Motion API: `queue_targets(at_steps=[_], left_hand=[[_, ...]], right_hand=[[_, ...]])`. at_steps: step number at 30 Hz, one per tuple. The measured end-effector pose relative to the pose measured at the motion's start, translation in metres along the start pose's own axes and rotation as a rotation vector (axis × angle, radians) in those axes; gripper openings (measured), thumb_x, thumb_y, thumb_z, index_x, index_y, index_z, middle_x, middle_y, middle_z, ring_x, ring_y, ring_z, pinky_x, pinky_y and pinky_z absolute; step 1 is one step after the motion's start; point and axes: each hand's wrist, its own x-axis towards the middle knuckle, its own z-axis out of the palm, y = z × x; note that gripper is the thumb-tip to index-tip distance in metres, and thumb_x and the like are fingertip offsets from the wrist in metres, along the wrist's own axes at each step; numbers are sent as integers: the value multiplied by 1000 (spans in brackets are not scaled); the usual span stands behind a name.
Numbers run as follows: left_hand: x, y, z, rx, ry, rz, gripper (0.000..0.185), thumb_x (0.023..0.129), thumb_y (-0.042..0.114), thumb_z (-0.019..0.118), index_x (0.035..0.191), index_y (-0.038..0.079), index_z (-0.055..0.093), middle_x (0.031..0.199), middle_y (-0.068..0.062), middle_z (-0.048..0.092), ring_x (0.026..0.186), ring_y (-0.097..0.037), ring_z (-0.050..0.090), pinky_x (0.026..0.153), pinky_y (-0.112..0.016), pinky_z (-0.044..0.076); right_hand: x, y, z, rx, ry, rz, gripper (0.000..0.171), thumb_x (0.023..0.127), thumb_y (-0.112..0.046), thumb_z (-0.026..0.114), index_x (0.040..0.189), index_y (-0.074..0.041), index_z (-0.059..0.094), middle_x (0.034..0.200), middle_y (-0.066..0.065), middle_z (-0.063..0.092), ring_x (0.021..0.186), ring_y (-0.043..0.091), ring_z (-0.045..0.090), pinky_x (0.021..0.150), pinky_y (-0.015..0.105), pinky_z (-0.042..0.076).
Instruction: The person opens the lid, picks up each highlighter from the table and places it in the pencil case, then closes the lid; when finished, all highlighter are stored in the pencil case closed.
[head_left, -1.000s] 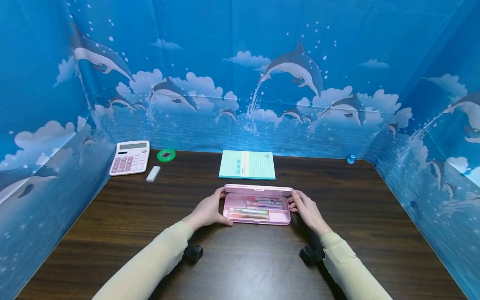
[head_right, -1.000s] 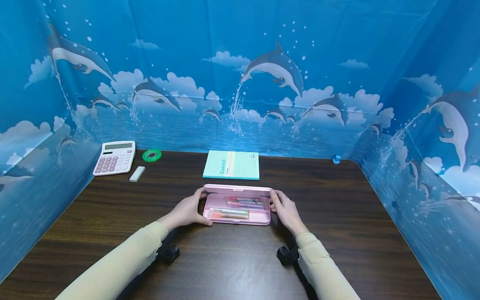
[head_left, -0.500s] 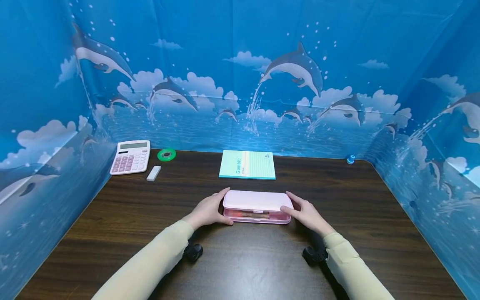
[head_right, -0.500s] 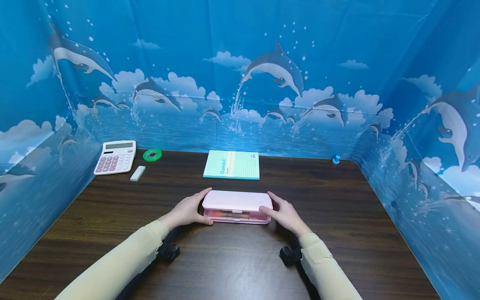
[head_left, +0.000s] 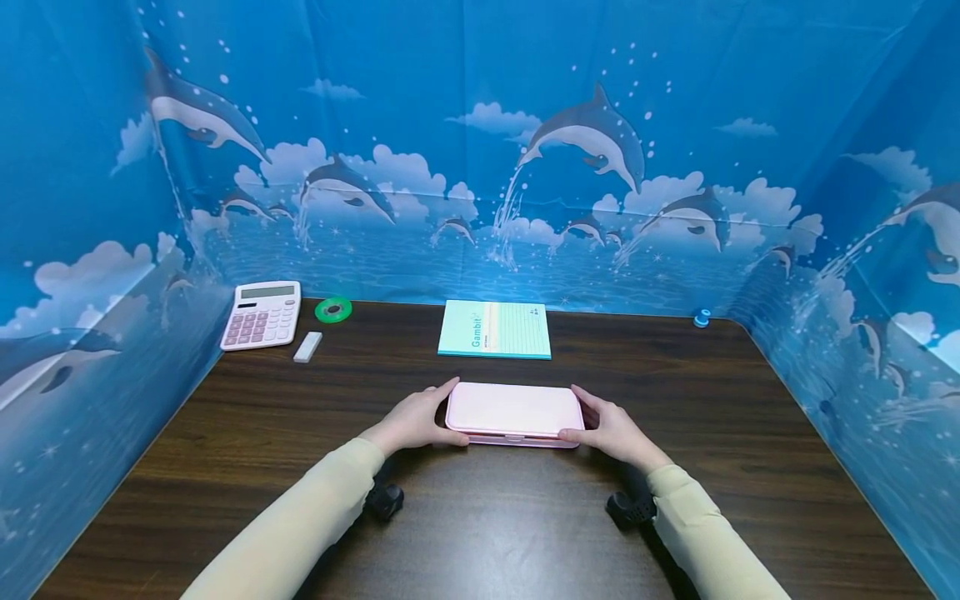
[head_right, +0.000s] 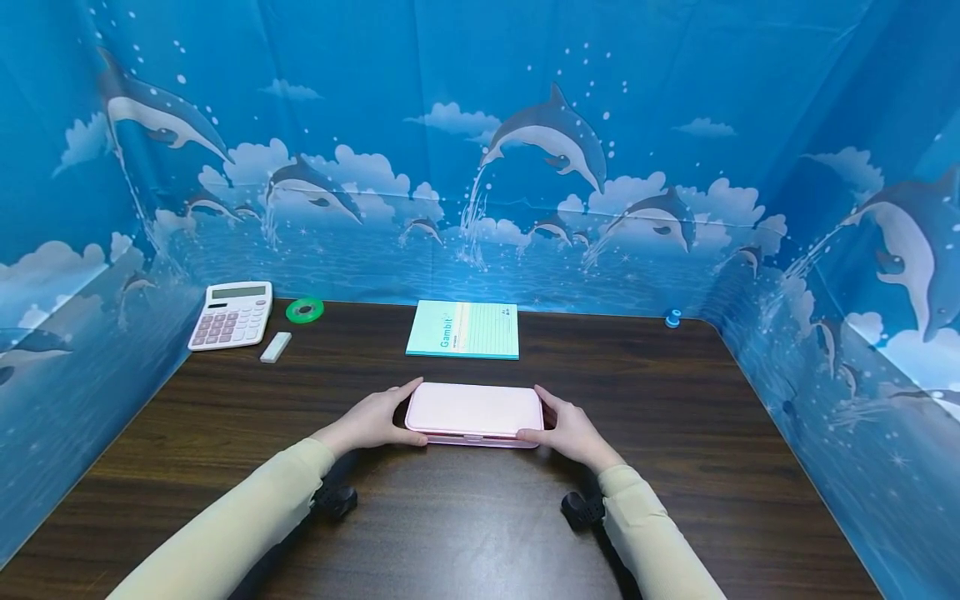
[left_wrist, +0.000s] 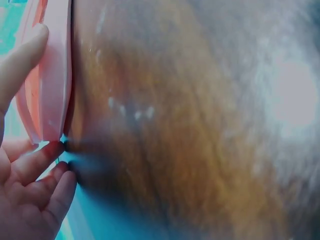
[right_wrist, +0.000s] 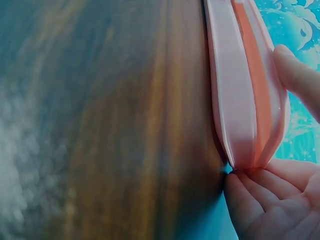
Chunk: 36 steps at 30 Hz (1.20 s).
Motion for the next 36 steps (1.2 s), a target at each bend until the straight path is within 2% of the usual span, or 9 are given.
queue_targets(at_steps=[7, 12, 23, 36], left_hand=[[0, -2, -6, -10, -49, -3, 103, 72, 62, 71, 151, 13, 27, 144, -18, 43, 130, -32, 44, 104, -48, 37], [2, -3, -8, -32, -49, -2, 102, 72, 59, 74, 150, 11, 29, 146, -16, 42, 132, -29, 43, 105, -45, 36], [5, -3, -4, -54, -38, -28, 101, 69, 55, 78, 148, 11, 34, 146, -11, 44, 131, -26, 44, 105, -44, 37], [4, 13, -15, -1, -74, -65, 99, 71, 47, 79, 148, 7, 32, 145, -14, 44, 130, -27, 45, 107, -42, 35]], right_hand=[[-1, 2, -1, 7, -11, 7, 97, 75, -44, 78, 147, 0, 30, 149, 21, 34, 132, 34, 41, 101, 45, 39], [-2, 0, -1, -3, -10, -26, 95, 77, -42, 77, 146, 3, 29, 148, 24, 35, 130, 36, 43, 100, 46, 41], [0, 0, 0, -25, -3, -20, 95, 75, -40, 78, 146, 3, 31, 146, 23, 37, 129, 35, 45, 99, 45, 41], [4, -4, -2, -64, -18, -31, 97, 74, -41, 79, 144, 6, 32, 145, 24, 38, 129, 35, 46, 99, 45, 42]])
